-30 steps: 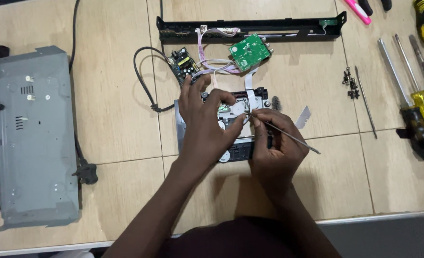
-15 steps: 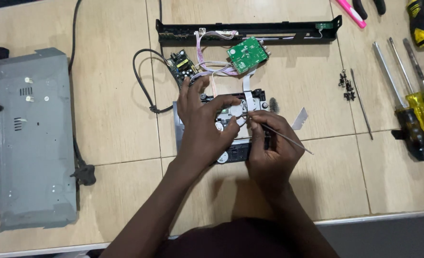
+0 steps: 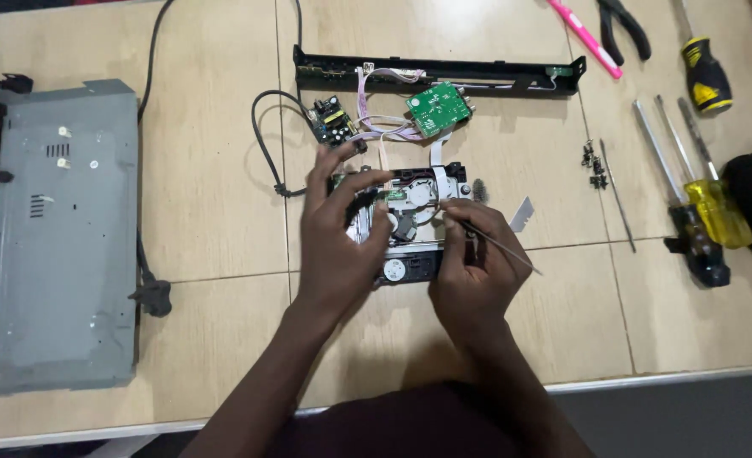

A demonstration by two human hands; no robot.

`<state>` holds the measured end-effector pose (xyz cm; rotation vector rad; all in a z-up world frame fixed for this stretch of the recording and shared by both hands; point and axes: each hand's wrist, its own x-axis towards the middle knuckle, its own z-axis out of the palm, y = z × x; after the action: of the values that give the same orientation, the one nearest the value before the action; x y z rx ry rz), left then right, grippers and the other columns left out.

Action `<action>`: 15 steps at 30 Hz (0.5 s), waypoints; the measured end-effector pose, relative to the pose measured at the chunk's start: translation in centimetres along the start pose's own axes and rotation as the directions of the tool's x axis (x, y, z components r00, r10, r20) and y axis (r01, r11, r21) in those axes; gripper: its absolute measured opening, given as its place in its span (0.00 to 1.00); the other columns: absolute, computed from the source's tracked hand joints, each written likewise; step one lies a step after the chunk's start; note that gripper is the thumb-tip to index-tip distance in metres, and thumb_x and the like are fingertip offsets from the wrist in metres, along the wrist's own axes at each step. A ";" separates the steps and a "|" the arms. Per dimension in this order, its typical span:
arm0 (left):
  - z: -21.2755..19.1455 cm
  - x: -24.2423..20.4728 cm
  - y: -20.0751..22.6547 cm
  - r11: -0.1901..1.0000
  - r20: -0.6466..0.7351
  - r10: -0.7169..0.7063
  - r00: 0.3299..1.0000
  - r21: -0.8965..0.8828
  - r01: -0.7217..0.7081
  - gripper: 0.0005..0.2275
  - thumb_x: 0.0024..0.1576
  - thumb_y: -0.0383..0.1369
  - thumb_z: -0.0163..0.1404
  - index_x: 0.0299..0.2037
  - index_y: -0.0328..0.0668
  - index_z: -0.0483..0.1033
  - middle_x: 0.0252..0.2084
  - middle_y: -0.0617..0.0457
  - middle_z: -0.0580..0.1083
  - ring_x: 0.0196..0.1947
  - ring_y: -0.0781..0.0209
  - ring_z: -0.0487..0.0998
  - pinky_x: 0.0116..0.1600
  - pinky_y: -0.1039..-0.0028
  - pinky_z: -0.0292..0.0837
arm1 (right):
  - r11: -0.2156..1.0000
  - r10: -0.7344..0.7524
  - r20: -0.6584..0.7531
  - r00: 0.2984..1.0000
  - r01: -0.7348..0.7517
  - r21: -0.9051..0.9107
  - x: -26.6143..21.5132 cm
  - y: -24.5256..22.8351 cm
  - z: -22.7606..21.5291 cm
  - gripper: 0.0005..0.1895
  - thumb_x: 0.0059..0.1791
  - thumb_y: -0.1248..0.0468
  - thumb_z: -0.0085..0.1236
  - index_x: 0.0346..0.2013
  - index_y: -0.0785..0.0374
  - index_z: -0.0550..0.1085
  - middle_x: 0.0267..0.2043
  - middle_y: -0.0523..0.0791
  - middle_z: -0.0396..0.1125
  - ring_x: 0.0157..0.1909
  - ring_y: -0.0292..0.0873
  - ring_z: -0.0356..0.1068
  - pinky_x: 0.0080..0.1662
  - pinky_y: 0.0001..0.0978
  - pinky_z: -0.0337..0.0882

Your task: The person cleans the internal components of a disassembled CD/DVD drive using a toothbrush and a screwdriver. They brush the circuit boards and mechanical parts, then flip the drive over to clean the disc tray area.

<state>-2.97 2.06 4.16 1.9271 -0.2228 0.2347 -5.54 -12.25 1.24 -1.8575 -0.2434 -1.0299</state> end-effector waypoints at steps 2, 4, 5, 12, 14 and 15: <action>-1.0 -1.2 0.4 1.000 -0.061 -0.004 0.998 -0.020 0.003 0.14 0.55 0.21 0.49 0.50 0.38 0.78 0.66 0.26 0.61 0.72 0.17 0.52 0.71 0.26 0.45 | 1.000 -0.014 -0.022 1.000 0.014 0.011 0.1 -1.0 -0.5 0.03 0.52 0.81 0.55 0.35 0.77 0.74 0.35 0.58 0.72 0.38 0.59 0.77 0.44 0.43 0.76; -1.9 -3.1 -0.8 0.997 -0.178 -0.009 0.984 -0.072 -0.004 0.16 0.54 0.17 0.48 0.52 0.35 0.77 0.63 0.28 0.63 0.68 0.21 0.62 0.64 0.42 0.71 | 1.000 0.015 -0.023 1.000 -0.015 0.003 -0.2 -1.6 -1.3 0.03 0.53 0.82 0.54 0.37 0.77 0.74 0.36 0.58 0.72 0.40 0.59 0.78 0.44 0.44 0.76; -3.0 -4.4 -2.4 0.997 -0.182 -0.010 0.983 -0.077 -0.004 0.16 0.54 0.17 0.48 0.52 0.35 0.77 0.63 0.28 0.63 0.68 0.21 0.62 0.64 0.42 0.71 | 1.000 0.010 -0.018 1.000 -0.010 0.002 -0.6 -1.5 -1.8 0.03 0.53 0.82 0.54 0.37 0.77 0.74 0.36 0.58 0.72 0.40 0.59 0.78 0.44 0.44 0.76; -7.6 -14.0 -4.3 0.929 -0.401 0.085 0.912 0.362 0.073 0.06 0.61 0.18 0.51 0.47 0.26 0.78 0.43 0.39 0.72 0.44 0.50 0.76 0.48 0.67 0.79 | 0.899 0.141 0.041 0.989 -0.110 -0.425 -5.2 -3.3 -7.8 0.07 0.56 0.75 0.55 0.46 0.77 0.78 0.46 0.60 0.73 0.47 0.54 0.76 0.49 0.38 0.78; -8.6 -15.9 -4.8 0.893 -0.435 0.106 0.894 0.437 0.107 0.04 0.63 0.20 0.54 0.45 0.26 0.79 0.40 0.40 0.72 0.42 0.50 0.76 0.47 0.65 0.77 | 0.870 0.207 0.034 0.978 -0.168 -0.463 -7.8 -2.8 -9.7 0.10 0.58 0.71 0.56 0.51 0.73 0.78 0.47 0.57 0.71 0.46 0.51 0.73 0.47 0.37 0.75; -9.1 -16.6 -5.1 0.887 -0.402 0.084 0.912 0.448 0.115 0.06 0.63 0.25 0.53 0.45 0.28 0.79 0.32 0.45 0.69 0.32 0.55 0.70 0.39 0.68 0.70 | 0.867 0.310 -0.063 0.949 -0.309 -0.391 -8.8 -2.7 -10.2 0.10 0.60 0.72 0.50 0.52 0.76 0.76 0.45 0.58 0.70 0.43 0.51 0.73 0.45 0.38 0.77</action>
<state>-18.08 13.07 -1.69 2.2931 0.1501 0.7327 -18.09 -16.95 -1.73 -2.1711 0.2820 -0.8958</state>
